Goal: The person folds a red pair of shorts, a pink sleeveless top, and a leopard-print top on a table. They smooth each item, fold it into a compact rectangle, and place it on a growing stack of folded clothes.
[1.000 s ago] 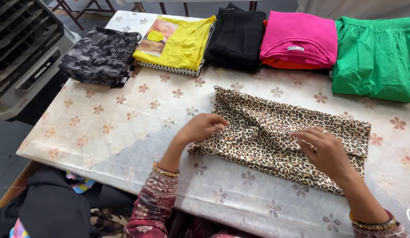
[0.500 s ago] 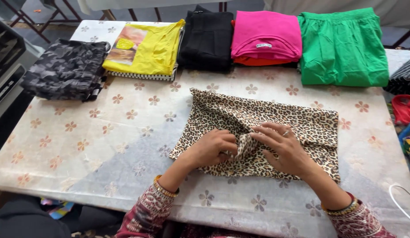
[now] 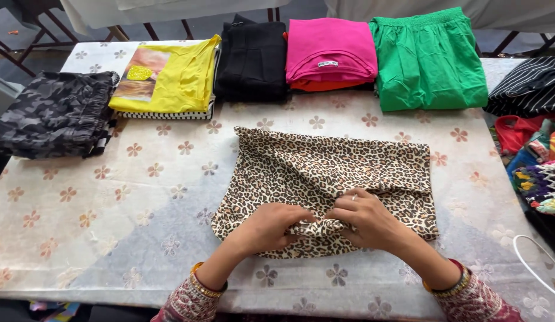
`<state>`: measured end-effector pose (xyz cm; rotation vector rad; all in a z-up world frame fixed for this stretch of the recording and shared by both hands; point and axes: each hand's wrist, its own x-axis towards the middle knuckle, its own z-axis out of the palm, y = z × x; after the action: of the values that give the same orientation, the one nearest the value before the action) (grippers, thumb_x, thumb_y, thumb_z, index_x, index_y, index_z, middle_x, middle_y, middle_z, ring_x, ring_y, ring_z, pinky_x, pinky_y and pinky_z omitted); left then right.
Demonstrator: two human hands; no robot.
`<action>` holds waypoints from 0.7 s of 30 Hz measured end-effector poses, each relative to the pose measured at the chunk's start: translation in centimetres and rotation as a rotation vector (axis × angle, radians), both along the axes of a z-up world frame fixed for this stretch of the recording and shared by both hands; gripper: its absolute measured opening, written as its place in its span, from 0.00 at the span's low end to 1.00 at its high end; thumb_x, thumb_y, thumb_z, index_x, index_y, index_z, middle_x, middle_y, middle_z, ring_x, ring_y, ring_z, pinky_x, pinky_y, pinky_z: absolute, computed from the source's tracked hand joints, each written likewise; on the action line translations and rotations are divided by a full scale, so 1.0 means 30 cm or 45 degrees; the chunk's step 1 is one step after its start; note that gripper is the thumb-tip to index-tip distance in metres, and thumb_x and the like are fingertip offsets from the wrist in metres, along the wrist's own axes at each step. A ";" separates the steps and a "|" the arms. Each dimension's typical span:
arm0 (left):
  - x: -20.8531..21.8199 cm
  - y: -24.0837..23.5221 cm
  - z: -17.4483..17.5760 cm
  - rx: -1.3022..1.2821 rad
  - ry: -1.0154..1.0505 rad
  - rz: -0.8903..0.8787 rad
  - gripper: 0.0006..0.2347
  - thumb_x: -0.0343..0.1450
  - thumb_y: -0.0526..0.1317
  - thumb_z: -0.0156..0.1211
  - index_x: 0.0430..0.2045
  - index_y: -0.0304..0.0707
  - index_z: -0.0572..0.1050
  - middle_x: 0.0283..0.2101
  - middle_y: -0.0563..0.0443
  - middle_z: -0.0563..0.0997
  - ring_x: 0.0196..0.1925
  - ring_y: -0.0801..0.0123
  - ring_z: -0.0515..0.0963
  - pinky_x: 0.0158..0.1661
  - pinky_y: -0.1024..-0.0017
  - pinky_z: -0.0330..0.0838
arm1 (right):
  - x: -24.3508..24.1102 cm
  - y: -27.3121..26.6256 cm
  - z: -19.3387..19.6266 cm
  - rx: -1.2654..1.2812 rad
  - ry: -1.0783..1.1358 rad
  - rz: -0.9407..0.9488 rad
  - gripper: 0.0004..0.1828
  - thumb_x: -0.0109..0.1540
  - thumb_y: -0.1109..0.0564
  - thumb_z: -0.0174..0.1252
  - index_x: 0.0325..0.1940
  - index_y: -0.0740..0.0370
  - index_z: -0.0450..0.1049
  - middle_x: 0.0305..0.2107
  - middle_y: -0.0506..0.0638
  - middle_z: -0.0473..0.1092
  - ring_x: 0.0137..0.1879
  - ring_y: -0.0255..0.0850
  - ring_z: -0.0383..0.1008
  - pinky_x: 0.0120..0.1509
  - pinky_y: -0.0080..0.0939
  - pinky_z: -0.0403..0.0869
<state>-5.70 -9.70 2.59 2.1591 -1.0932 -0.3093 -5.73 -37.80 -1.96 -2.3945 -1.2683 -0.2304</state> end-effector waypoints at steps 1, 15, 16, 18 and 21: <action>0.006 0.009 -0.007 0.004 -0.078 -0.052 0.18 0.62 0.35 0.71 0.45 0.42 0.75 0.40 0.54 0.81 0.42 0.60 0.82 0.41 0.61 0.76 | -0.009 -0.002 0.030 -0.090 0.185 -0.053 0.27 0.51 0.56 0.71 0.54 0.48 0.75 0.42 0.42 0.75 0.53 0.38 0.72 0.64 0.50 0.62; 0.199 0.013 -0.094 -0.047 -0.093 -0.110 0.12 0.64 0.33 0.65 0.41 0.46 0.78 0.43 0.58 0.84 0.46 0.67 0.84 0.46 0.68 0.79 | -0.008 -0.357 0.123 -0.128 0.191 -0.565 0.14 0.47 0.56 0.69 0.36 0.52 0.80 0.30 0.43 0.79 0.40 0.37 0.79 0.70 0.55 0.68; 0.237 0.004 -0.080 0.030 -0.035 -0.013 0.13 0.66 0.38 0.65 0.45 0.48 0.77 0.44 0.56 0.84 0.46 0.66 0.84 0.47 0.67 0.79 | 0.016 -0.353 0.144 -0.227 0.328 -0.852 0.13 0.53 0.50 0.67 0.41 0.50 0.81 0.31 0.47 0.79 0.40 0.41 0.79 0.61 0.52 0.73; 0.290 0.014 -0.080 0.103 0.018 0.088 0.15 0.69 0.43 0.66 0.49 0.49 0.76 0.44 0.54 0.84 0.46 0.66 0.84 0.48 0.65 0.79 | 0.056 -0.369 0.113 -0.327 0.457 -1.138 0.14 0.60 0.44 0.65 0.47 0.47 0.82 0.32 0.51 0.79 0.40 0.46 0.80 0.52 0.49 0.77; 0.323 0.073 -0.068 0.277 0.055 0.234 0.26 0.69 0.51 0.68 0.61 0.52 0.67 0.48 0.48 0.81 0.47 0.59 0.82 0.48 0.59 0.77 | 0.102 -0.446 -0.016 -0.152 0.496 -1.021 0.16 0.59 0.44 0.63 0.49 0.48 0.80 0.35 0.51 0.80 0.39 0.48 0.81 0.47 0.47 0.78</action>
<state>4.00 -7.49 0.56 2.4135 -0.8624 -0.4043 -2.67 -51.19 -2.44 -2.7498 -0.1184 0.0914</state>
